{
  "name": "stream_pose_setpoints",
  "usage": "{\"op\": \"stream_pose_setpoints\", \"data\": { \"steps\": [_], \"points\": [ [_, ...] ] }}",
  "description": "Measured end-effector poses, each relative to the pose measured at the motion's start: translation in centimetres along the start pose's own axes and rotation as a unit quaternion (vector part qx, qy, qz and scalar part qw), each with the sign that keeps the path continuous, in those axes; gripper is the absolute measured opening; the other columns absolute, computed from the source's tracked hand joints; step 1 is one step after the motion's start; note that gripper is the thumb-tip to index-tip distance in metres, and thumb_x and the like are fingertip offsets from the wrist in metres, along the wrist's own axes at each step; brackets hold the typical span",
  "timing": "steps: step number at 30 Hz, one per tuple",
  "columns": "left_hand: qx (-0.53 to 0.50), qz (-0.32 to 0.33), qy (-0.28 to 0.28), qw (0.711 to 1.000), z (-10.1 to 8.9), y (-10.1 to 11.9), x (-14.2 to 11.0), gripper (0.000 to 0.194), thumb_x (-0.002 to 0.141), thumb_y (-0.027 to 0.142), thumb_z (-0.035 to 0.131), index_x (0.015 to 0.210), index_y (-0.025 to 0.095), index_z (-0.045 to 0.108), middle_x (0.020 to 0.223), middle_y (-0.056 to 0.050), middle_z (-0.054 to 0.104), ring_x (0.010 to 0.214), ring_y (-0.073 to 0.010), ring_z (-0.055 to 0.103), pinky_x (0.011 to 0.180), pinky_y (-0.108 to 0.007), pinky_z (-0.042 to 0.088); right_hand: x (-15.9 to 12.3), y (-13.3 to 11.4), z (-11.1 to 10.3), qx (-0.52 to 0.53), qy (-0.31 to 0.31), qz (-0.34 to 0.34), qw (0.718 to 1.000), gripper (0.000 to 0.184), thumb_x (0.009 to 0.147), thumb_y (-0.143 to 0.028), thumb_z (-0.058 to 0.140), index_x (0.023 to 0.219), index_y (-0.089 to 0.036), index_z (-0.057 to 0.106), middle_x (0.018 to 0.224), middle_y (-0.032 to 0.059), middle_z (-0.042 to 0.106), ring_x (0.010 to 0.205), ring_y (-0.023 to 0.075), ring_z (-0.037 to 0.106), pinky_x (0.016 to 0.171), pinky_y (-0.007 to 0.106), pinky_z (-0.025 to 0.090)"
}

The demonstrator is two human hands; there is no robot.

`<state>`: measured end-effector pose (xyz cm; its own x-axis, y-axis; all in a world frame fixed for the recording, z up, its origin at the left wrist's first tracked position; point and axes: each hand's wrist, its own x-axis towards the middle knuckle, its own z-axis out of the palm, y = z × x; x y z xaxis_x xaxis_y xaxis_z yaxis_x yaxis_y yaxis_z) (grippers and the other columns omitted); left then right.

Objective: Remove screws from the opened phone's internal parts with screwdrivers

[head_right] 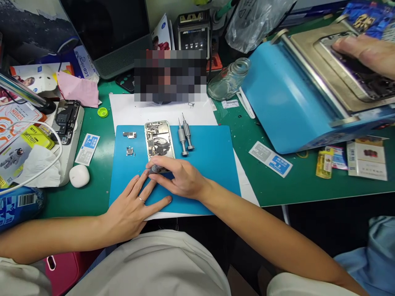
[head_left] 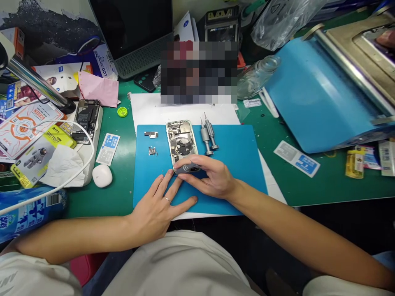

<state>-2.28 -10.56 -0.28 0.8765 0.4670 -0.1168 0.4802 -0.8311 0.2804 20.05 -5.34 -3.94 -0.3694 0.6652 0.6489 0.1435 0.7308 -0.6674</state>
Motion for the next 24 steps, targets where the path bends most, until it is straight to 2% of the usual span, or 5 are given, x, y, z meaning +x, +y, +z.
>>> {"op": "stream_pose_setpoints", "data": {
  "steps": [9, 19, 24],
  "points": [
    [0.014, 0.007, 0.007, 1.000, 0.04, -0.05, -0.03, 0.085, 0.087, 0.025, 0.075, 0.159, 0.027, 0.030, 0.168, -0.028, 0.023, 0.155, -0.0490, 0.025, 0.122, -0.062, 0.024, 0.30, -0.12, -0.01, -0.035, 0.015, 0.010, 0.999, 0.068, 0.094, -0.015, 0.069, 0.152, -0.028, 0.037, 0.107, 0.0062, 0.078, 0.091, 0.0179, 0.079, 0.084, 0.033, 0.067],
    [0.037, 0.011, 0.003, 0.999, 0.17, 0.10, -0.03, 0.088, 0.086, 0.027, 0.076, 0.160, 0.025, 0.027, 0.167, -0.030, 0.023, 0.154, -0.0500, 0.028, 0.121, -0.062, 0.024, 0.44, -0.32, -0.34, -0.044, -0.001, 0.042, 0.998, 0.069, 0.095, -0.016, 0.067, 0.153, -0.033, 0.033, 0.102, 0.0035, 0.075, 0.087, 0.0190, 0.077, 0.076, 0.035, 0.070],
    [0.045, 0.010, 0.002, 0.999, 0.12, 0.15, 0.00, 0.091, 0.085, 0.028, 0.078, 0.160, 0.025, 0.027, 0.168, -0.027, 0.024, 0.156, -0.0457, 0.026, 0.123, -0.059, 0.022, 0.76, -0.52, -0.66, -0.051, 0.000, 0.046, 0.998, 0.070, 0.093, -0.015, 0.069, 0.152, -0.034, 0.036, 0.100, 0.0033, 0.075, 0.082, 0.0198, 0.077, 0.072, 0.034, 0.070]
  ]
}}
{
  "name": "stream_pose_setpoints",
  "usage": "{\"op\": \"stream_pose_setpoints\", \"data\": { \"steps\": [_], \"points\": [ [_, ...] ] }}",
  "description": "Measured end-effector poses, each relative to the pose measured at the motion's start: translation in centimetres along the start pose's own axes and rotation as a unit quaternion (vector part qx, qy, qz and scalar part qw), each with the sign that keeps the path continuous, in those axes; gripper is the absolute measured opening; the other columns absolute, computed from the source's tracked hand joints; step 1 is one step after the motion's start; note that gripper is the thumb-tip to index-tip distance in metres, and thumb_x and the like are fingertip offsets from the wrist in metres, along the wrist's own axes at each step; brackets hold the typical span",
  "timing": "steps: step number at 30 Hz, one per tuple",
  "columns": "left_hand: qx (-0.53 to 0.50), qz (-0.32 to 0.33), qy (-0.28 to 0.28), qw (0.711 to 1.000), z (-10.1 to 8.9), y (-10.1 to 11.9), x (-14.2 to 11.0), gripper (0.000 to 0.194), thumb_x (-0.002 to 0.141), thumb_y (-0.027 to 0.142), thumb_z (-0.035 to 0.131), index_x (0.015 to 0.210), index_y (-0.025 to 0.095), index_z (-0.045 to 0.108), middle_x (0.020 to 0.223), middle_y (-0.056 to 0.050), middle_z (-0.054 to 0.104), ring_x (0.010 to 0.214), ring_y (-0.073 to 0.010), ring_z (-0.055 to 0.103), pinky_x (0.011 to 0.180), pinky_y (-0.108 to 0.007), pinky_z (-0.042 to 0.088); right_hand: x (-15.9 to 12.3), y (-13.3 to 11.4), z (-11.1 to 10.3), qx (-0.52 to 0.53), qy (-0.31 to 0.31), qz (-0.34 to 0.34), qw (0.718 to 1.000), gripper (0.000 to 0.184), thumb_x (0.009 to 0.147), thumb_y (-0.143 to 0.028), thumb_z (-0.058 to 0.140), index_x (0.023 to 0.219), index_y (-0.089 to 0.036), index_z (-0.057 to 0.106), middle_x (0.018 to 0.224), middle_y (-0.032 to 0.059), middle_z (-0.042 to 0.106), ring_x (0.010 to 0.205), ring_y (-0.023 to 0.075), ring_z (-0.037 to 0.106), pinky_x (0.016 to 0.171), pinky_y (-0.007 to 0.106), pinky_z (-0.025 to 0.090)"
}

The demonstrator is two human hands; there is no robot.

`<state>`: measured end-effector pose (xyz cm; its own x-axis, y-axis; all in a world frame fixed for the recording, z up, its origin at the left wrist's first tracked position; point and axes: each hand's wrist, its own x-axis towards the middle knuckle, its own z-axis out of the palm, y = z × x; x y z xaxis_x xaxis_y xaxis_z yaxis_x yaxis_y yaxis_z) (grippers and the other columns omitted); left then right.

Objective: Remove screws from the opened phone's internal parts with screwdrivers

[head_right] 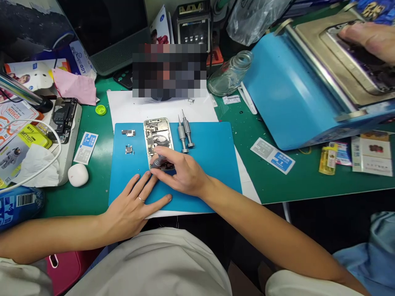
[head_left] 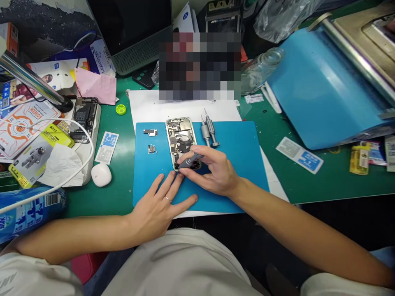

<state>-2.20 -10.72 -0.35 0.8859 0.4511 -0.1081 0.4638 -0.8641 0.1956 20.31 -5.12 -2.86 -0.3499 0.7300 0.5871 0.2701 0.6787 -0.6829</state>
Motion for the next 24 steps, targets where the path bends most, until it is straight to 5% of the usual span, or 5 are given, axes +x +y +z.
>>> {"op": "stream_pose_setpoints", "data": {
  "steps": [24],
  "points": [
    [0.006, 0.026, -0.014, 1.000, -0.40, -0.26, 0.14, 0.091, 0.086, 0.025, 0.075, 0.162, 0.021, 0.027, 0.169, -0.029, 0.020, 0.157, -0.0464, 0.023, 0.122, -0.062, 0.023, -0.35, -0.17, 0.09, 0.013, 0.043, 0.070, 0.997, 0.059, 0.094, -0.018, 0.069, 0.145, -0.028, 0.041, 0.103, 0.0037, 0.071, 0.085, 0.0186, 0.075, 0.073, 0.033, 0.067]
  ]
}}
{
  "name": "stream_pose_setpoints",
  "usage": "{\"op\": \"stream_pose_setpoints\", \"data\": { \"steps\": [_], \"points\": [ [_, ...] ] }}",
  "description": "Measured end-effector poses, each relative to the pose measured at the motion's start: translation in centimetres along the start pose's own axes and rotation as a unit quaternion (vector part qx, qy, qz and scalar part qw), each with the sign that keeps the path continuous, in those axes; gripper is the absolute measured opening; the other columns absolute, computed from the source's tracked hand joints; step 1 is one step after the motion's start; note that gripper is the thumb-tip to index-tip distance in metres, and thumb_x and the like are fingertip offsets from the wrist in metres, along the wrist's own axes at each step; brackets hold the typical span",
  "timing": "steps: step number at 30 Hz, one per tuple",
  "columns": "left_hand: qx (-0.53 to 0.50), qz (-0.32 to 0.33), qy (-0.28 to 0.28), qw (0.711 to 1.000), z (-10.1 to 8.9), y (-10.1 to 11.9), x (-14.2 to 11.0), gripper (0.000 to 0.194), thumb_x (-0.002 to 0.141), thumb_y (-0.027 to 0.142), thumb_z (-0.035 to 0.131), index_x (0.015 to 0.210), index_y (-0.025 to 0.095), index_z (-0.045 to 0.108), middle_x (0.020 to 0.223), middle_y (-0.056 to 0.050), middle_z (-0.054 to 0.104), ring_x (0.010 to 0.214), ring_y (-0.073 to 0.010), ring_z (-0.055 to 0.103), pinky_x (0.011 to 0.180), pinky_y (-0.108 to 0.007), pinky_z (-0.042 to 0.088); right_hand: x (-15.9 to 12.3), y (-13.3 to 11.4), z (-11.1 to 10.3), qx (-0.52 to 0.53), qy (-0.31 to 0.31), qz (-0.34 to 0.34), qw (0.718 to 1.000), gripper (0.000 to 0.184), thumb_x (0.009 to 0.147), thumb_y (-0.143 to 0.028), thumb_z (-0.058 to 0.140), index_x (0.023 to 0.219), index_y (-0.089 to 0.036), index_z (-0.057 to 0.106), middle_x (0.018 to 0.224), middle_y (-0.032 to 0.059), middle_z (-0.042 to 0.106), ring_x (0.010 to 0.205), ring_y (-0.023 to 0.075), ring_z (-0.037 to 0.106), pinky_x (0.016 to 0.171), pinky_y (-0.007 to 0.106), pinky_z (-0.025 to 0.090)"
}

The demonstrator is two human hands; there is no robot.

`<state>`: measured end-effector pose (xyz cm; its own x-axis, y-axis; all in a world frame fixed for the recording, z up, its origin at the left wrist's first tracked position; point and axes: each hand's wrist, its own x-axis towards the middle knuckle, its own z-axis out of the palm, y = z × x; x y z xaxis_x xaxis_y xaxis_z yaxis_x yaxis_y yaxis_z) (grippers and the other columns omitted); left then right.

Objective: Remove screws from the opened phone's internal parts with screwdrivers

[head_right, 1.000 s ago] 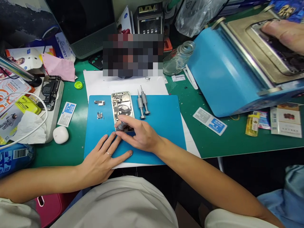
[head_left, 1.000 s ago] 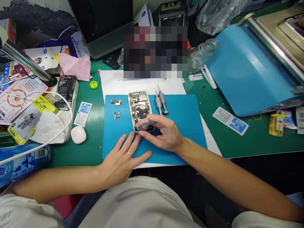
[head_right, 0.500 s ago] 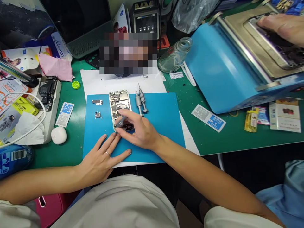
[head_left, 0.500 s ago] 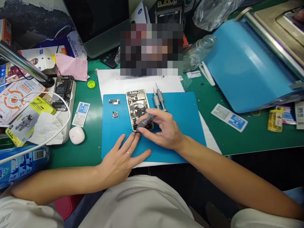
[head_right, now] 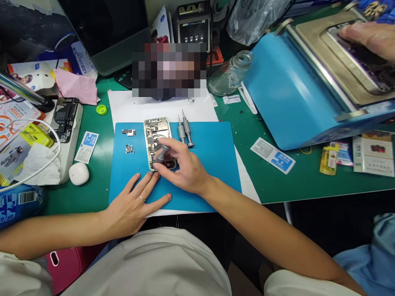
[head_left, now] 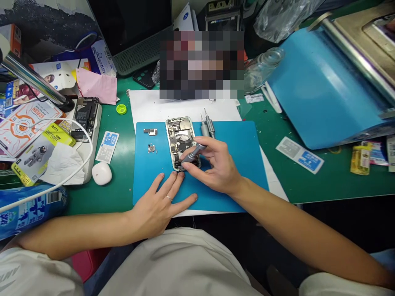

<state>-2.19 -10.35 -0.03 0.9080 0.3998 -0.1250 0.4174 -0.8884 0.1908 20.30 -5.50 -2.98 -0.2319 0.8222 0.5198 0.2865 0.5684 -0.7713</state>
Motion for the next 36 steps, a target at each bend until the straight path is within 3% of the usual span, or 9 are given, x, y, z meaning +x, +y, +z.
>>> {"op": "stream_pose_setpoints", "data": {
  "steps": [5, 13, 22, 30, 36],
  "points": [
    [-0.008, -0.007, 0.003, 1.000, 0.1, 0.0, -0.1, 0.090, 0.085, 0.024, 0.074, 0.162, 0.023, 0.027, 0.169, -0.029, 0.020, 0.155, -0.0481, 0.026, 0.121, -0.064, 0.025, -0.2, 0.0, 0.0, 0.004, 0.006, 0.011, 1.000, 0.060, 0.094, -0.018, 0.069, 0.145, -0.029, 0.040, 0.102, 0.0034, 0.070, 0.084, 0.0178, 0.075, 0.072, 0.033, 0.067],
    [-0.017, -0.008, 0.007, 1.000, 0.0, -0.1, 0.0, 0.086, 0.085, 0.023, 0.073, 0.159, 0.023, 0.030, 0.166, -0.031, 0.024, 0.153, -0.0505, 0.029, 0.119, -0.064, 0.028, 0.1, -0.1, 0.2, 0.065, -0.027, -0.034, 0.997, 0.063, 0.093, -0.012, 0.070, 0.147, -0.027, 0.040, 0.101, 0.0031, 0.070, 0.088, 0.0170, 0.075, 0.077, 0.033, 0.068],
    [-0.017, -0.011, 0.011, 1.000, 0.3, 0.1, -0.2, 0.090, 0.084, 0.021, 0.074, 0.160, 0.020, 0.026, 0.166, -0.034, 0.022, 0.156, -0.0484, 0.023, 0.122, -0.059, 0.027, 0.3, -0.3, 0.1, 0.067, -0.032, -0.060, 0.995, 0.070, 0.091, -0.008, 0.070, 0.149, -0.031, 0.039, 0.100, 0.0023, 0.071, 0.087, 0.0181, 0.075, 0.076, 0.033, 0.068],
    [-0.012, -0.006, 0.020, 1.000, 0.2, 0.1, -0.2, 0.089, 0.084, 0.020, 0.074, 0.160, 0.020, 0.027, 0.166, -0.035, 0.020, 0.156, -0.0486, 0.023, 0.121, -0.060, 0.028, 0.5, -0.1, -0.7, 0.041, 0.051, -0.069, 0.995, 0.070, 0.091, -0.010, 0.069, 0.149, -0.035, 0.038, 0.099, 0.0021, 0.068, 0.085, 0.0185, 0.075, 0.074, 0.036, 0.068],
    [-0.012, -0.015, 0.015, 1.000, 0.0, 0.1, -0.1, 0.085, 0.085, 0.022, 0.073, 0.159, 0.023, 0.031, 0.168, -0.029, 0.022, 0.154, -0.0499, 0.028, 0.121, -0.062, 0.028, 0.5, 0.0, -1.1, -0.003, 0.102, -0.013, 0.995, 0.056, 0.094, -0.015, 0.066, 0.141, -0.036, 0.042, 0.098, 0.0022, 0.066, 0.084, 0.0208, 0.074, 0.069, 0.039, 0.066]
  ]
}}
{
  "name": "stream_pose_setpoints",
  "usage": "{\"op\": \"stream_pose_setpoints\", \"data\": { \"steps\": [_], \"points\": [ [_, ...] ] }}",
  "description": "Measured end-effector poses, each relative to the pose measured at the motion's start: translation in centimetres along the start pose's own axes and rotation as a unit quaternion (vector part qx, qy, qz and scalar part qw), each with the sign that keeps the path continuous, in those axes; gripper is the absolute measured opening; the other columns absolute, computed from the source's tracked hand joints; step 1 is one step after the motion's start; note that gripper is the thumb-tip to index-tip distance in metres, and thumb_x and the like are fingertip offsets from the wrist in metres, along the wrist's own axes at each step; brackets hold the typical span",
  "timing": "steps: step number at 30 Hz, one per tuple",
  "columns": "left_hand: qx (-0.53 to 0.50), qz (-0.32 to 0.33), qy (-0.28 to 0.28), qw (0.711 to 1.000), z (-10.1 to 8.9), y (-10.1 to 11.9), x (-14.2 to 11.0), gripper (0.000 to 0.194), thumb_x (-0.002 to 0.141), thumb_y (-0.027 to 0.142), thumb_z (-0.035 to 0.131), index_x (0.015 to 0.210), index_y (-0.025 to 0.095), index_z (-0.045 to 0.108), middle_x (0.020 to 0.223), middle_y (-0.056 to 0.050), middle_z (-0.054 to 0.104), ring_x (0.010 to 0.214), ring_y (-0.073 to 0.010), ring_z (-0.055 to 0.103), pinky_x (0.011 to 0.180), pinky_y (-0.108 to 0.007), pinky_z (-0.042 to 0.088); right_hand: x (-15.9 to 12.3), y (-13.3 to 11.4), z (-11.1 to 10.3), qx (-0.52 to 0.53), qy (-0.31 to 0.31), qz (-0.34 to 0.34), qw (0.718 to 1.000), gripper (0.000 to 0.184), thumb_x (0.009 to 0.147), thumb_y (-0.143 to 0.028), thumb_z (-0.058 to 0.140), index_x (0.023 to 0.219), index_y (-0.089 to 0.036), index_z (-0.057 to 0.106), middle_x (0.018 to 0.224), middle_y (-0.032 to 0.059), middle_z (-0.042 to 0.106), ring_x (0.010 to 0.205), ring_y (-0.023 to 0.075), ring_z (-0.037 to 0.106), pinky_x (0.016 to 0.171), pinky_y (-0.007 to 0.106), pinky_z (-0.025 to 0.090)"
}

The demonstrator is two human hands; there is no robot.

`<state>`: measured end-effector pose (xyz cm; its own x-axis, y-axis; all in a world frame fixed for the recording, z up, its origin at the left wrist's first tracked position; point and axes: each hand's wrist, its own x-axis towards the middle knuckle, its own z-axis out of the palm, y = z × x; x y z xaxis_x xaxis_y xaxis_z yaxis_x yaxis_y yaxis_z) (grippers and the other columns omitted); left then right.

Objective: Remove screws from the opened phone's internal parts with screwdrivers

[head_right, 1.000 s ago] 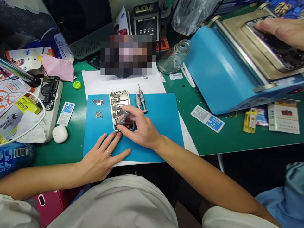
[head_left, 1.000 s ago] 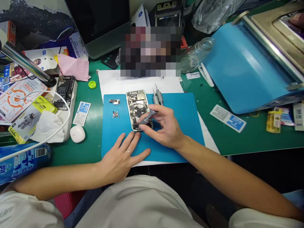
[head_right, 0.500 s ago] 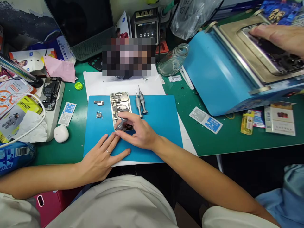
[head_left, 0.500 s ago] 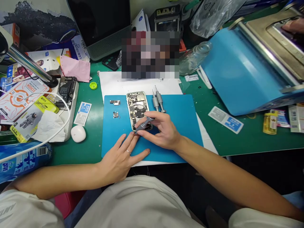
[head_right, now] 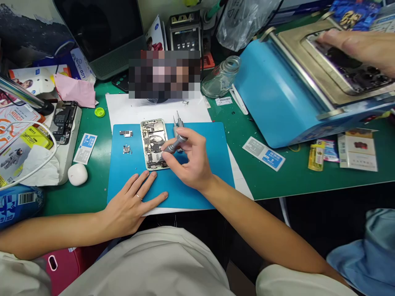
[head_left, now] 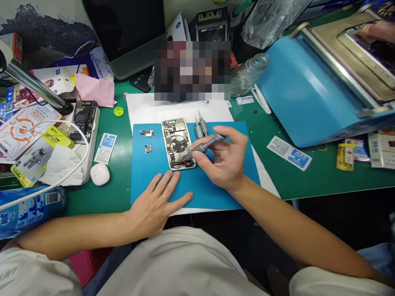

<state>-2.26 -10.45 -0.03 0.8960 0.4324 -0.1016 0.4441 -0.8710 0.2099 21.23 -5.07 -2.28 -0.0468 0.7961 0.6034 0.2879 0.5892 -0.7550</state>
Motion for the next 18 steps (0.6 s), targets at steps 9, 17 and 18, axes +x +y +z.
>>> {"op": "stream_pose_setpoints", "data": {
  "steps": [9, 17, 18],
  "points": [
    [-0.008, 0.002, -0.003, 1.000, -0.05, -0.02, -0.05, 0.085, 0.085, 0.021, 0.072, 0.160, 0.023, 0.032, 0.168, -0.030, 0.021, 0.154, -0.0510, 0.026, 0.121, -0.063, 0.026, -0.35, 0.02, 0.10, -0.008, -0.023, 0.050, 0.998, 0.049, 0.094, -0.019, 0.067, 0.135, -0.030, 0.042, 0.095, 0.0018, 0.070, 0.080, 0.0189, 0.072, 0.070, 0.037, 0.064],
    [-0.003, -0.003, -0.005, 1.000, -0.07, -0.09, -0.03, 0.084, 0.087, 0.024, 0.070, 0.161, 0.024, 0.030, 0.169, -0.028, 0.022, 0.155, -0.0505, 0.025, 0.120, -0.063, 0.026, -0.32, 0.05, 0.07, -0.003, -0.027, 0.074, 0.997, 0.047, 0.093, -0.018, 0.068, 0.132, -0.029, 0.043, 0.094, 0.0020, 0.071, 0.080, 0.0191, 0.073, 0.071, 0.036, 0.064],
    [0.000, -0.002, -0.004, 1.000, -0.09, -0.08, -0.02, 0.083, 0.088, 0.024, 0.070, 0.161, 0.024, 0.030, 0.169, -0.027, 0.022, 0.155, -0.0490, 0.025, 0.121, -0.062, 0.026, -0.33, 0.06, 0.06, -0.003, -0.029, 0.077, 0.997, 0.047, 0.094, -0.019, 0.068, 0.132, -0.029, 0.043, 0.094, 0.0021, 0.071, 0.080, 0.0194, 0.073, 0.071, 0.036, 0.064]
  ]
}}
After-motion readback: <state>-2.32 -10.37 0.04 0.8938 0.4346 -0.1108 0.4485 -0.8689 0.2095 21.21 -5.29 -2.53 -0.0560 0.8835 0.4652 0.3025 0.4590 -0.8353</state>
